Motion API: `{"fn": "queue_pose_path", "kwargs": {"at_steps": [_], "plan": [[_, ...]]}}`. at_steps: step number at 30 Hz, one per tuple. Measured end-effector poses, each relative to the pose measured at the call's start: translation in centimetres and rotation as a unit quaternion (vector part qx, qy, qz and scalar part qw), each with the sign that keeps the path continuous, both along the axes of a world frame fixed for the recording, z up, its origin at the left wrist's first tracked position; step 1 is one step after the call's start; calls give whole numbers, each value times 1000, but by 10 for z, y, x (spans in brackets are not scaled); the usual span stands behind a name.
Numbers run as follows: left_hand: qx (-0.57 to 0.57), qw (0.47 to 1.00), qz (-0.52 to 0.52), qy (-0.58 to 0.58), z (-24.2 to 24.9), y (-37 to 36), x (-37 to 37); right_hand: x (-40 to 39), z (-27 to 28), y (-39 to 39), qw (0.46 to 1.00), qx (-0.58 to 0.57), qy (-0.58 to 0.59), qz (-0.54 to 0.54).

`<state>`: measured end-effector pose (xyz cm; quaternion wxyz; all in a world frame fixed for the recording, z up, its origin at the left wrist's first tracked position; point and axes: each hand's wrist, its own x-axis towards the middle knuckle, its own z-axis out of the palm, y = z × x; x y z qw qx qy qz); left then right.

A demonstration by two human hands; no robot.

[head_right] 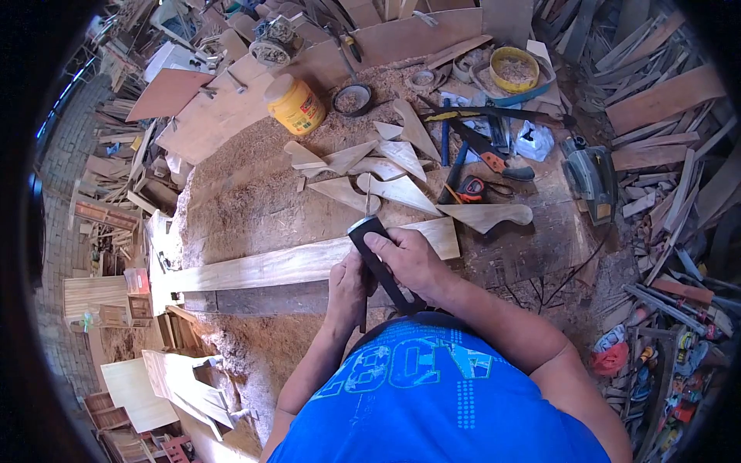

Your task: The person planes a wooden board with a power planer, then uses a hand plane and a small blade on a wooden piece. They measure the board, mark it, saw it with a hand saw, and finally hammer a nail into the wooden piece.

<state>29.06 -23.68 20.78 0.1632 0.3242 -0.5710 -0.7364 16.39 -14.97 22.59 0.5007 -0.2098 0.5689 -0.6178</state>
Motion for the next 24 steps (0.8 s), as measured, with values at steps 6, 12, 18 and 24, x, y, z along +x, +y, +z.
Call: {"fn": "queue_pose_path", "kwargs": {"at_steps": [6,12,18,24], "plan": [[-25,999,-23,-28,10,2,5,10,-3,2,998,-18,-35,-51],[-37,997,-38,-63,2,0,16,-1,-5,-10,977,33,-28,-207],[-10,993,-24,-112,-10,7,39,-83,-27,0,932,-49,-71,-353],[-2,998,15,-64,-3,-16,17,-8,0,3,997,-11,-12,-70]]}}
